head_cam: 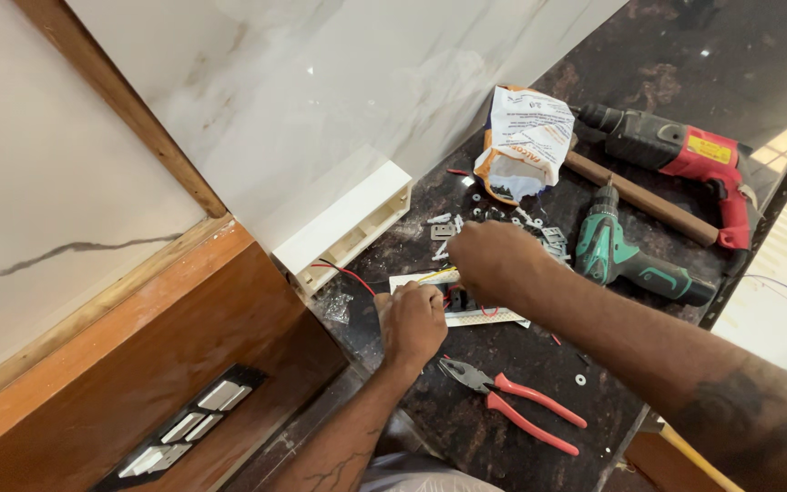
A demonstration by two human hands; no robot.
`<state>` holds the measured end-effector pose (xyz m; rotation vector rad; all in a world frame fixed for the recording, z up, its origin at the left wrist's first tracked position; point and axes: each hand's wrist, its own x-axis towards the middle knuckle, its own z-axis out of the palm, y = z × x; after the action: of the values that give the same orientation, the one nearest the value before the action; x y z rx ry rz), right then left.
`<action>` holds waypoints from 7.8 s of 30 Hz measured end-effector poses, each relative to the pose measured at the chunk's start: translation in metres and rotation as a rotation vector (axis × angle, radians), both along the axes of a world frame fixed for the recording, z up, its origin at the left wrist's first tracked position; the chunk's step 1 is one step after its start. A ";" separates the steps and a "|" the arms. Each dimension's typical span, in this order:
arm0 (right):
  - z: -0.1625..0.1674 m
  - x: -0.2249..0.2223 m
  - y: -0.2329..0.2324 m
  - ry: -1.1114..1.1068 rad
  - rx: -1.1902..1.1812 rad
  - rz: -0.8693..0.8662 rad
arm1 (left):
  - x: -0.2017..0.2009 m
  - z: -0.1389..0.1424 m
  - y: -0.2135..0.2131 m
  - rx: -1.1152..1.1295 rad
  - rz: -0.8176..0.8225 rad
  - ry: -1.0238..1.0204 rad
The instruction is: The person strips red and yellow wires using pliers and connects them to a switch plate. They then secure the switch plate into a wall-mounted box using a screwdriver and screws.
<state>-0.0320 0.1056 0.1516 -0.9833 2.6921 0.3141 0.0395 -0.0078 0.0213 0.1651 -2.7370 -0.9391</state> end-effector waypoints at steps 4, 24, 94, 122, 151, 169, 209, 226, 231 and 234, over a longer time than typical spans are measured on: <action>0.002 0.010 0.003 0.164 -0.154 0.177 | 0.000 -0.001 0.000 -0.006 -0.010 0.038; -0.009 0.013 -0.012 0.105 -0.054 -0.005 | -0.007 -0.002 -0.004 -0.095 -0.094 0.018; 0.000 0.012 -0.024 0.051 0.173 -0.220 | -0.026 0.000 -0.026 -0.047 -0.350 -0.044; -0.002 0.017 -0.031 0.102 0.053 -0.094 | -0.025 -0.005 -0.028 -0.025 -0.369 -0.088; -0.007 0.005 -0.020 0.029 -0.008 -0.666 | -0.030 -0.007 -0.032 0.038 -0.410 0.083; -0.006 0.004 -0.011 0.033 0.132 0.081 | -0.028 0.003 -0.037 -0.049 -0.387 -0.069; 0.007 -0.005 -0.016 -0.088 0.296 0.099 | -0.035 0.001 -0.046 -0.219 -0.479 -0.118; -0.010 0.013 -0.039 -0.078 -0.005 -0.482 | -0.038 0.007 -0.043 -0.190 -0.496 -0.099; -0.005 0.002 -0.019 0.025 0.160 0.205 | -0.038 0.014 -0.038 -0.313 -0.505 -0.158; 0.003 0.000 -0.014 -0.043 0.349 0.353 | -0.035 0.011 -0.036 -0.303 -0.484 -0.124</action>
<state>-0.0316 0.0916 0.1543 -1.3240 2.3029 0.7889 0.0040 -0.0435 0.0327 -0.5302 -3.0553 -0.6114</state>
